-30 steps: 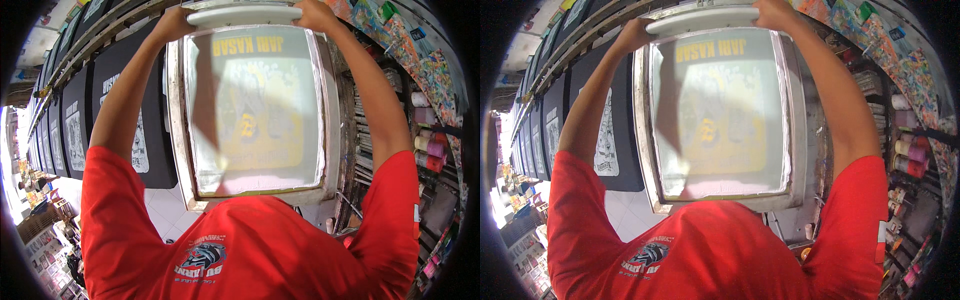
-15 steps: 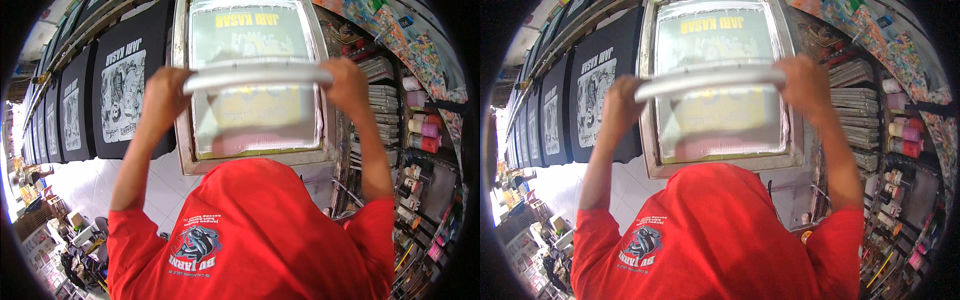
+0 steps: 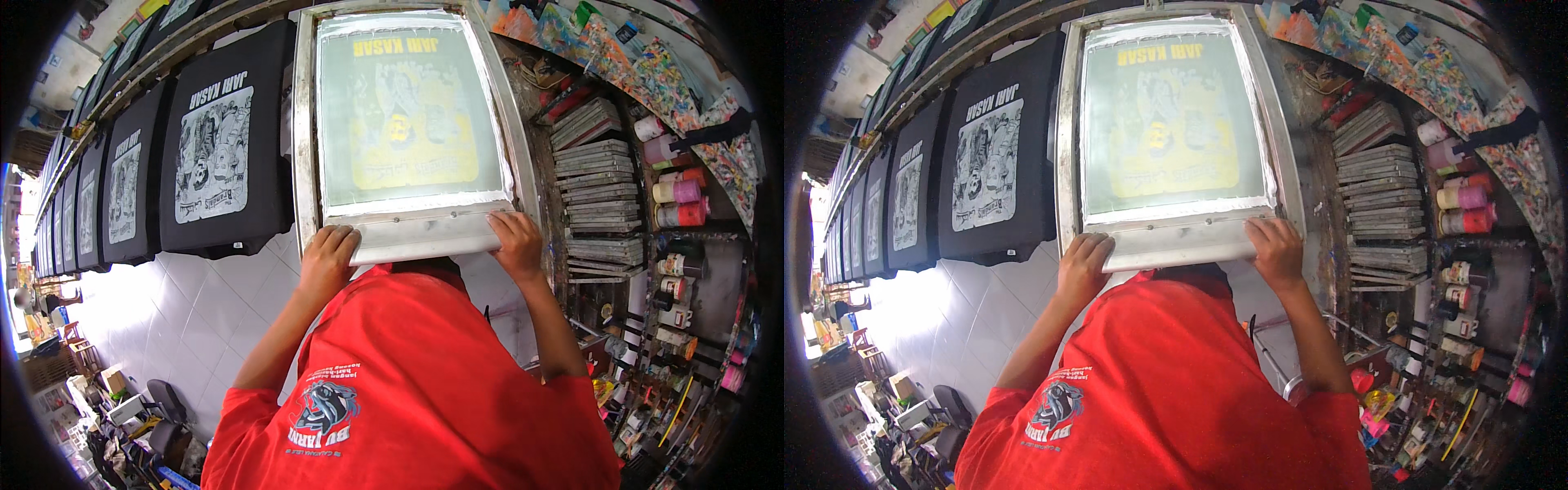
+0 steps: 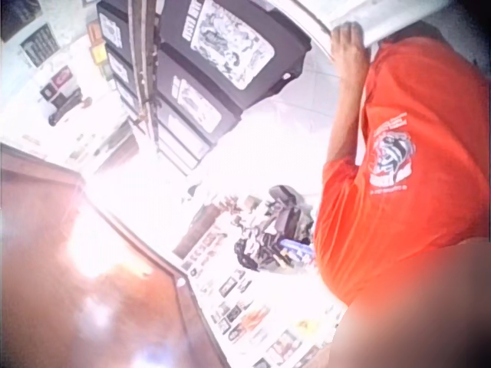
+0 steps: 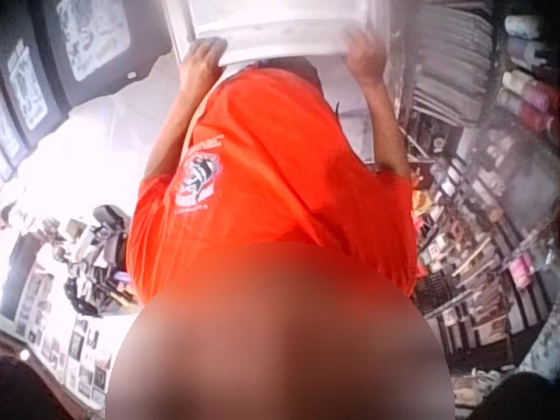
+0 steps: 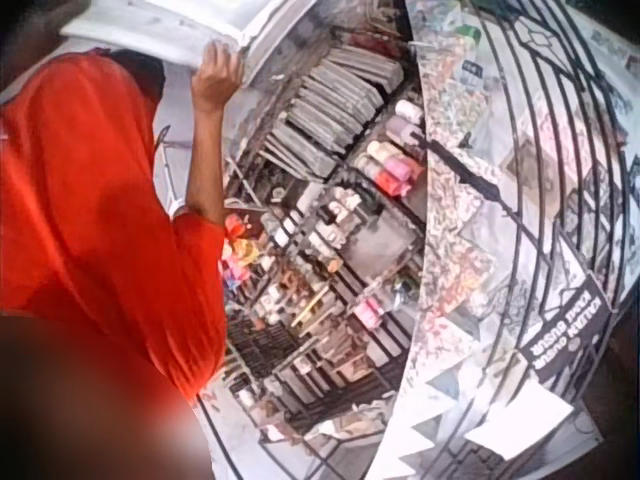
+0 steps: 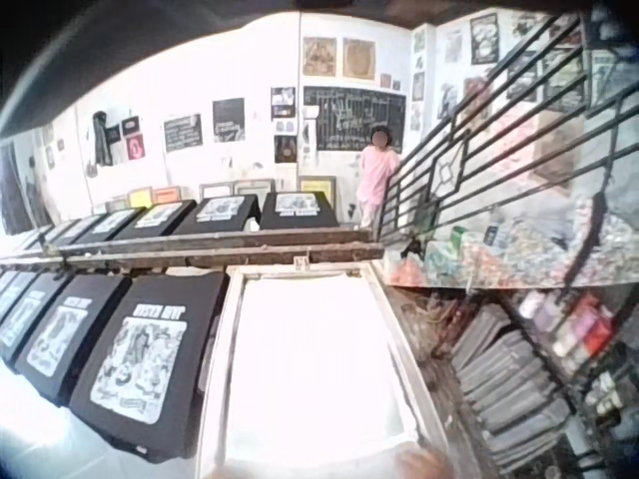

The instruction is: The person performs screen printing on black t-shirts. They place a screen frame over a shirt, apply white ink, and use a squeegee to pull the ink across the mesh. The person repeats this process on multiple shirts, lifting the frame to reveal the printed design.

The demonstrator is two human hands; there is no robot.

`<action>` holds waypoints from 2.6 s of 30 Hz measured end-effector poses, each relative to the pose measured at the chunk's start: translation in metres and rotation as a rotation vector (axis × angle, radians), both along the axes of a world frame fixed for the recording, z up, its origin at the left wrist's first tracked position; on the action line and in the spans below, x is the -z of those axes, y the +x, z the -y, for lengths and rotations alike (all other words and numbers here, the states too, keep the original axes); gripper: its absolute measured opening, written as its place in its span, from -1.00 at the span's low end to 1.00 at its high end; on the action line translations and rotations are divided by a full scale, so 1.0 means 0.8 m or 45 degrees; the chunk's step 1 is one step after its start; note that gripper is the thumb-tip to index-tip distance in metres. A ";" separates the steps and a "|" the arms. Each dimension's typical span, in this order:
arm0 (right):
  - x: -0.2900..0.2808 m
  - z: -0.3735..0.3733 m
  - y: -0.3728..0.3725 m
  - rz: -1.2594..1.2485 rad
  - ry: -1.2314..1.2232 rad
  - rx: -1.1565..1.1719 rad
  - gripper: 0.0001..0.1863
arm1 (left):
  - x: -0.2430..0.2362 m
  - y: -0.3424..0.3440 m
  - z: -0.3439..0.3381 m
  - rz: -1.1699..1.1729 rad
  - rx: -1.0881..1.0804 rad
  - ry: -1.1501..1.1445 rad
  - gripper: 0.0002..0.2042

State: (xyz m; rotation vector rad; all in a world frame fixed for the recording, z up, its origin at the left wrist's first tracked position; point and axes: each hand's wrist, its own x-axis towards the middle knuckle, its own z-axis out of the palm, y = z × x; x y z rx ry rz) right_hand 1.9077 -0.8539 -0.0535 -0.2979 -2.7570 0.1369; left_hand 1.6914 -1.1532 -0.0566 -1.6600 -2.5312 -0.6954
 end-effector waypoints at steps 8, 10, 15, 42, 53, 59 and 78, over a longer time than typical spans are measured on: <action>-0.006 0.010 0.013 0.028 -0.186 -0.022 -0.36 | -0.004 0.008 0.008 0.157 0.010 0.156 -0.46; -0.016 0.000 0.017 -0.103 -0.262 0.060 -0.33 | -0.002 0.004 0.016 0.117 -0.147 0.288 -0.46; 0.022 -0.064 0.030 -0.213 -0.732 0.747 -0.22 | 0.060 -0.035 0.042 0.549 -1.047 0.534 -0.59; -0.021 -0.069 0.016 -0.137 -0.954 0.897 -0.52 | -0.018 -0.044 0.047 1.123 -1.310 0.532 -0.59; -0.020 0.179 -0.171 -0.195 -1.047 0.709 -0.62 | 0.036 -0.205 0.390 0.856 -1.418 0.568 -0.55; 0.011 0.334 -0.278 -0.396 -1.123 0.581 -0.67 | 0.017 -0.275 0.510 0.868 -1.510 0.652 -0.52; 0.031 0.449 -0.324 -0.402 -0.968 0.790 -0.64 | 0.087 -0.397 0.606 0.851 -1.289 0.479 -0.52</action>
